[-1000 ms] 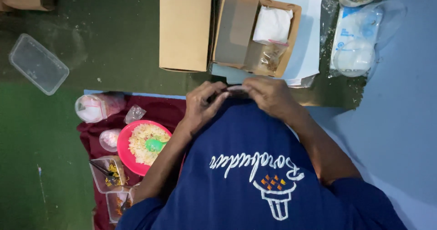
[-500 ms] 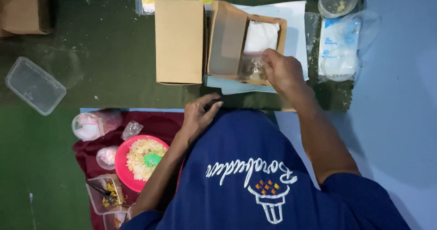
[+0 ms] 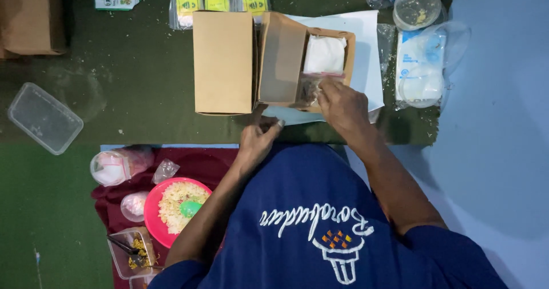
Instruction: Scooping food into a container, wrapping it in paper, and placing it into a cardboard box
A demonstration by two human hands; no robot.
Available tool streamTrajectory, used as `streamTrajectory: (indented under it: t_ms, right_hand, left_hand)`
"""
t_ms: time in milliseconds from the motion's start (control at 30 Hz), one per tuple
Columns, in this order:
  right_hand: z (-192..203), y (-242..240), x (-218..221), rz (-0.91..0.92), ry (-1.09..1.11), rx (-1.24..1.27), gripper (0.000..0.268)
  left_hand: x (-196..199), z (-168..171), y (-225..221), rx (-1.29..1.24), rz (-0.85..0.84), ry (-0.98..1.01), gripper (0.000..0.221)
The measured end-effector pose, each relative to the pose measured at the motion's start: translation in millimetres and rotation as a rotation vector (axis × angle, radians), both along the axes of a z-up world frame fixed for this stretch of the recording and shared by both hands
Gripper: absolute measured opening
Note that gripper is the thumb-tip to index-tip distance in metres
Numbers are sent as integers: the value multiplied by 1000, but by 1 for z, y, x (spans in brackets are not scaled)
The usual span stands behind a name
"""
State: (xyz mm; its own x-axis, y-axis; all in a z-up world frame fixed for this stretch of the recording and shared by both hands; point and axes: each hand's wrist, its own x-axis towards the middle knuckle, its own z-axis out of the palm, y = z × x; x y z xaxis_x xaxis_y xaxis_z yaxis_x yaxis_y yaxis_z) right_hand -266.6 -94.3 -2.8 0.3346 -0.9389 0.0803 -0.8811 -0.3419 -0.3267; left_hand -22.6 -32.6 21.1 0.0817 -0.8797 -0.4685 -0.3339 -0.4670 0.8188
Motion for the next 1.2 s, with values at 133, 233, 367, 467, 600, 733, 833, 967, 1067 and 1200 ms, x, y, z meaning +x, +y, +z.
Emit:
streamTrajectory:
  t_ms: [133,233,367,467,600,733,833,967,1067,1200]
  right_hand:
    - [14,1,3,11,-110,-45,14]
    - [33,1,2,-41,-249,21,13]
    - [42,-11,-4,-114,-398,28,16]
    - [75,-30,-3,-150,-564,-24,16]
    - [105,-56,-6,-104,-638,-40,27]
    - [105,-77,-7,-87,-708,130,45]
    - [98,-82,-5,-127,-630,109,37]
    - [82,-78,-8,-164,-739,175,28]
    - [63,-78,-18,-230,-690,103,28]
    - [55,-76,-26,-209,-704,78,26]
  left_hand:
    - [-1,-57,5,-140,-15,177,66]
    - [-8,-47,3,-275,-19,205,39]
    - [-20,-73,4,-337,15,271,67]
    - [-23,-72,0,-340,15,308,67]
    - [-29,-37,-6,-294,-86,32,56]
    - [-32,-23,-10,-524,-264,-320,52]
    - [-36,-18,-13,-389,-326,-353,50]
    - [-41,-14,-15,-404,-380,-535,49]
    - [-41,-19,-19,-454,-414,-597,43]
    - [-42,-19,-21,-455,-422,-645,37]
